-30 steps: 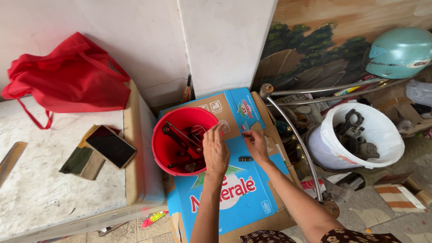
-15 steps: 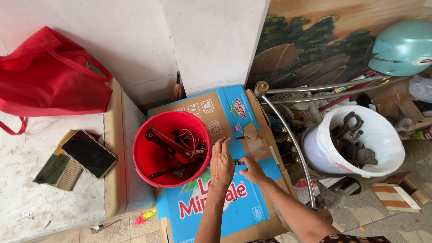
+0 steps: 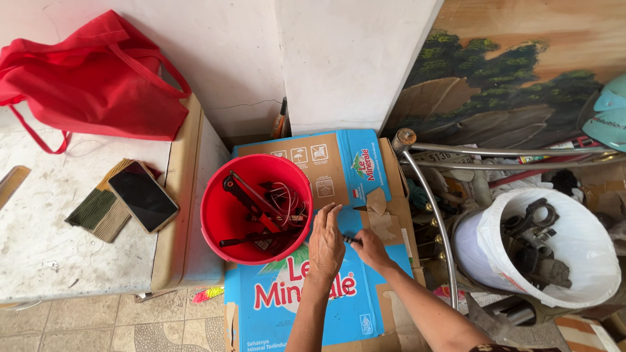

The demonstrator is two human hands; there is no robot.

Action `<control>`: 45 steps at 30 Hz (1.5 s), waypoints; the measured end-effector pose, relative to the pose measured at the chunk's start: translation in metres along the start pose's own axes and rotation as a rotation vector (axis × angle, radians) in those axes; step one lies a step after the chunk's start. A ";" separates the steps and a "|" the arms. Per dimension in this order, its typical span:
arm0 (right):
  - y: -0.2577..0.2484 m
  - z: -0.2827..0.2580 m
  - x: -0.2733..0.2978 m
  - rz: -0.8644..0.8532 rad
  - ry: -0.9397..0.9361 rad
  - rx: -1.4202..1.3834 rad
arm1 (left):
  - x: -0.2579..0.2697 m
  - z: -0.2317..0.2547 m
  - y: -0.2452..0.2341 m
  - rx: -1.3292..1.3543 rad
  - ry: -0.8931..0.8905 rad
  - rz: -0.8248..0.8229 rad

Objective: The person takes small metal hardware parts out of a red bucket and a cardboard box and sorts them one at a time onto a mat on the work surface, arranging the parts in groups. The person handles each part by hand, moving items from the containers onto the mat.

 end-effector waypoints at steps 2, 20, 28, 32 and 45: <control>-0.017 -0.006 -0.008 0.053 0.056 -0.150 | -0.003 0.005 -0.009 0.029 0.008 0.042; -0.121 -0.341 -0.066 0.130 -0.445 -0.194 | -0.009 -0.035 -0.176 -0.097 -0.052 0.552; -0.003 -0.356 -0.084 -0.125 -0.310 0.248 | 0.001 -0.104 -0.198 -0.138 -0.166 0.458; 0.010 -0.359 -0.086 -0.092 -0.237 0.100 | 0.002 -0.134 -0.201 -0.192 -0.178 0.422; -0.102 -0.302 -0.045 0.548 0.017 0.266 | -0.011 -0.179 -0.192 -0.063 -0.295 0.320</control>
Point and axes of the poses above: each hand's wrist, its own x-axis away from the middle knuckle, its own y-axis out of the palm, z = x × y, the point moved 10 cm from there along -x, towards the middle knuckle, and after that the axes turned 4 degrees about z, right-handed, at the moved point
